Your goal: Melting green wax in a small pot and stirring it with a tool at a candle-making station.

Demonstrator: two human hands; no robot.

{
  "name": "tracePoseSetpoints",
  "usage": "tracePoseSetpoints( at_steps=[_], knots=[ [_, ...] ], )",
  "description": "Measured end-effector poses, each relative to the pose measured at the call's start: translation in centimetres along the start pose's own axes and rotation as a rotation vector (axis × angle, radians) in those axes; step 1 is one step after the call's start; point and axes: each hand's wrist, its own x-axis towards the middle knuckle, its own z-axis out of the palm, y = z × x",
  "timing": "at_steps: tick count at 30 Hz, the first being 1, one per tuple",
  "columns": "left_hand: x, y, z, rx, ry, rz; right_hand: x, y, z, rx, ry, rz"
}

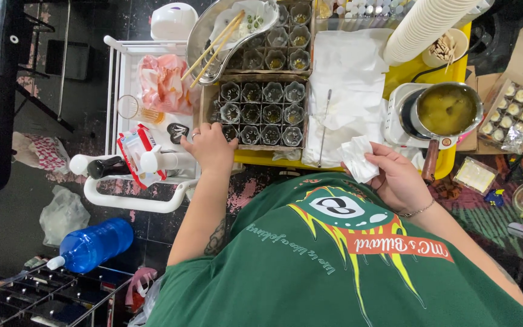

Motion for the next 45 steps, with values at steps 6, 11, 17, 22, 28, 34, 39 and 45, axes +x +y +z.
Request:
tracePoseSetpoints(
  at_steps=[6, 11, 17, 22, 28, 34, 39, 45],
  knots=[
    [1.2, 1.0, -0.6, 0.088, -0.153, -0.063, -0.5, 0.4, -0.7, 0.019, -0.020, -0.031],
    [1.7, 1.5, -2.1, 0.086, -0.198, -0.048, -1.3, 0.4, -1.6, 0.052, 0.046, -0.049],
    [1.0, -1.5, -2.8, -0.184, -0.047, 0.065, -2.5, -0.5, -1.0, 0.028, 0.017, -0.046],
    [0.0, 0.0, -7.5, -0.800, -0.180, 0.229, -2.1, -0.4, -0.3, 0.037, -0.054, -0.099],
    [-1.0, 5.1, -8.6, -1.800, -0.756, 0.505, -1.3, -1.3, 2.7, -0.056, -0.058, -0.147],
    [-2.1, 10.1, -8.4, -2.100, -1.199, 0.279, -1.1, -1.8, 3.5, -0.126, -0.079, -0.346],
    [-2.4, 13.0, -5.3, -1.818, -1.003, 0.331, -3.9, -4.2, 6.7, -0.695, -0.237, -0.754],
    [-1.9, 14.5, -6.1, -1.742, -1.125, 0.243, -5.8, -5.4, 6.8, -1.304, -0.223, -1.223]
  ],
)
